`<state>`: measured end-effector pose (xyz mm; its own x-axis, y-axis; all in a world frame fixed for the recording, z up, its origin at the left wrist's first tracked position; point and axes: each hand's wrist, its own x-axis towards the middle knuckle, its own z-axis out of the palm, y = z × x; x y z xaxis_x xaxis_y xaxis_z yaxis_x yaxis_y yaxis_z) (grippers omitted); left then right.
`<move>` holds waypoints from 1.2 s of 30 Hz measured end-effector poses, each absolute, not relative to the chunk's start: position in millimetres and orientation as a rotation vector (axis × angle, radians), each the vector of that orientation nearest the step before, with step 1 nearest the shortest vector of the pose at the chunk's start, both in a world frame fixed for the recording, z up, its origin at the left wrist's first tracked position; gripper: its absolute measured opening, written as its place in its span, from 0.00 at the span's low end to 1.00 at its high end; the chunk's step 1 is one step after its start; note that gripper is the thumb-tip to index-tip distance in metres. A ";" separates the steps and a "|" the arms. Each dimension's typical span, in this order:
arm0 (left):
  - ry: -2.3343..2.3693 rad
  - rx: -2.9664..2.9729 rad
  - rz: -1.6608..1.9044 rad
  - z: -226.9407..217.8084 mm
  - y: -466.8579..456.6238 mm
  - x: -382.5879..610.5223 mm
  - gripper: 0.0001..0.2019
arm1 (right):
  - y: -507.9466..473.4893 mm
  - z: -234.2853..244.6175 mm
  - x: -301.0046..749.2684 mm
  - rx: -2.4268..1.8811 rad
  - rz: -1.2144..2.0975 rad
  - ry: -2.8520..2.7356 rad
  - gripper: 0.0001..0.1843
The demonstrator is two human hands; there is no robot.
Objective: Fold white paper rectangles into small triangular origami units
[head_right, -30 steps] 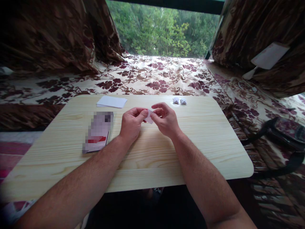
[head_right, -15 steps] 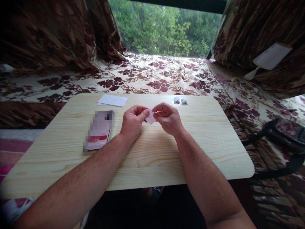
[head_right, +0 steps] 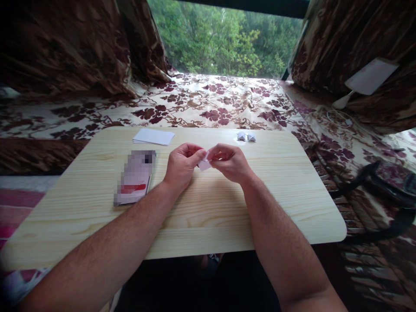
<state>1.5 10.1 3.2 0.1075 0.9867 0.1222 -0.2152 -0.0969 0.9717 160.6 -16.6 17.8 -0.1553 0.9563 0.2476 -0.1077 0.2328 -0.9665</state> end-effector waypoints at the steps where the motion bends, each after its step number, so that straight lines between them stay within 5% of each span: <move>1: 0.908 1.173 1.284 2.7 10.5 1.7 0.15 | -17.0 18.6 161.2 -0.875 1.191 -1.370 0.06; 36: 0.843 1.012 1.009 5.1 11.1 0.4 0.19 | -19.4 28.8 172.1 -0.991 1.230 -1.435 0.05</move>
